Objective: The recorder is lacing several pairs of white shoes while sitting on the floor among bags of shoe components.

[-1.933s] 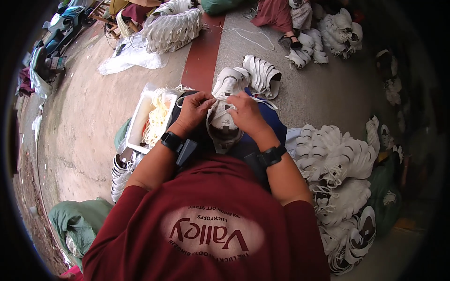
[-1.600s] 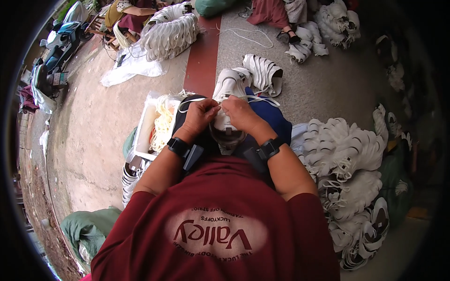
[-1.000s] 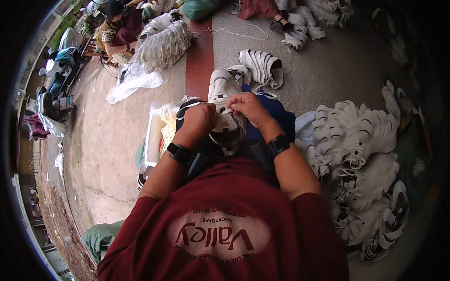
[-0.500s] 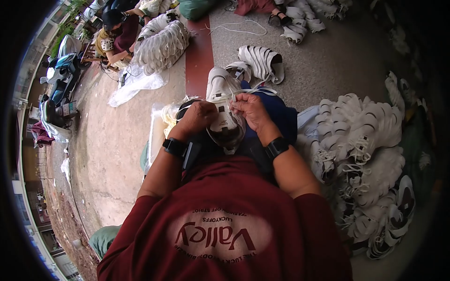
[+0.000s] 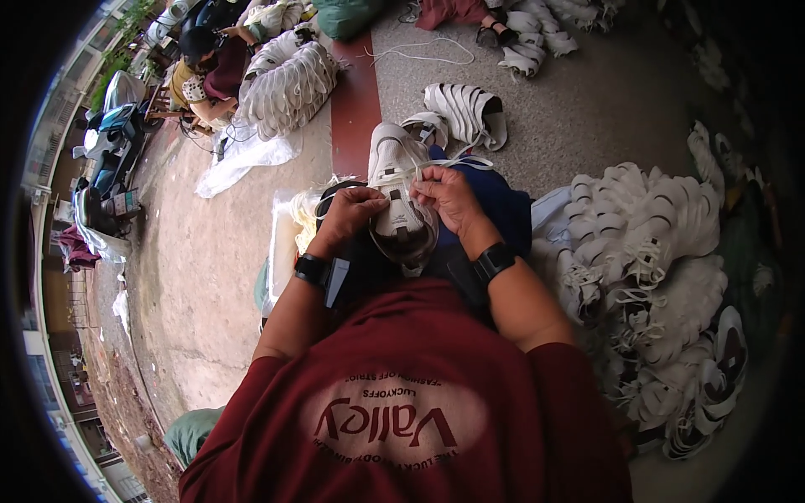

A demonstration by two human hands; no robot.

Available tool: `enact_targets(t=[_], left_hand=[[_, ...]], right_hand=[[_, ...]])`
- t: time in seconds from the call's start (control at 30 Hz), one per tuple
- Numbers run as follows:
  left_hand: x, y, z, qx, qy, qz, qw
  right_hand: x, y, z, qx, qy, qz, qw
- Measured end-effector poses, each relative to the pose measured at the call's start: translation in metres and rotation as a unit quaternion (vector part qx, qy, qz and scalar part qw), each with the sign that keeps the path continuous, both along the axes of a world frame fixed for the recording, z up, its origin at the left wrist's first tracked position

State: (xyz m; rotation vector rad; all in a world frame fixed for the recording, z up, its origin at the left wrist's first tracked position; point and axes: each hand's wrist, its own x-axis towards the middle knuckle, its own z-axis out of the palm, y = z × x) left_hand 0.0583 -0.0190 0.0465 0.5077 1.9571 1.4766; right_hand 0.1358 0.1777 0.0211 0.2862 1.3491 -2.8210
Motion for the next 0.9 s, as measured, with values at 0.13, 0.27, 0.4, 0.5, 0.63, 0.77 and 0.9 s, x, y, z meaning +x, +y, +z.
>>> enact_targets(t=[0.13,0.27,0.4,0.5,0.63,0.77,0.9], left_hand=[[0.002,0.012,-0.01,0.011,0.315,0.025,0.949],[-0.004,0.017,0.009,-0.202,0.422,-0.082,0.88],[-0.005,0.02,0.01,-0.185,0.255,-0.043,0.948],[-0.003,0.009,-0.012,0.019,0.083,0.042,0.995],[-0.001,0.017,-0.002,-0.02,0.304,-0.029,0.952],[0.005,0.012,0.01,-0.071,0.385,-0.039,0.92],[0.008,0.002,0.009,-0.077,0.33,-0.011,0.941]], right_hand=[[-0.001,0.002,-0.003,-0.005,0.01,0.004,1.0],[0.001,0.002,-0.002,-0.006,-0.004,0.003,1.0],[0.001,0.0,-0.001,-0.002,-0.006,-0.001,1.0],[-0.001,-0.002,0.0,-0.002,-0.004,0.002,1.0],[-0.001,0.003,-0.004,-0.003,0.005,-0.006,1.0],[0.001,0.001,-0.002,-0.001,-0.004,-0.01,1.0],[0.002,0.0,-0.004,0.001,-0.001,-0.003,1.0]])
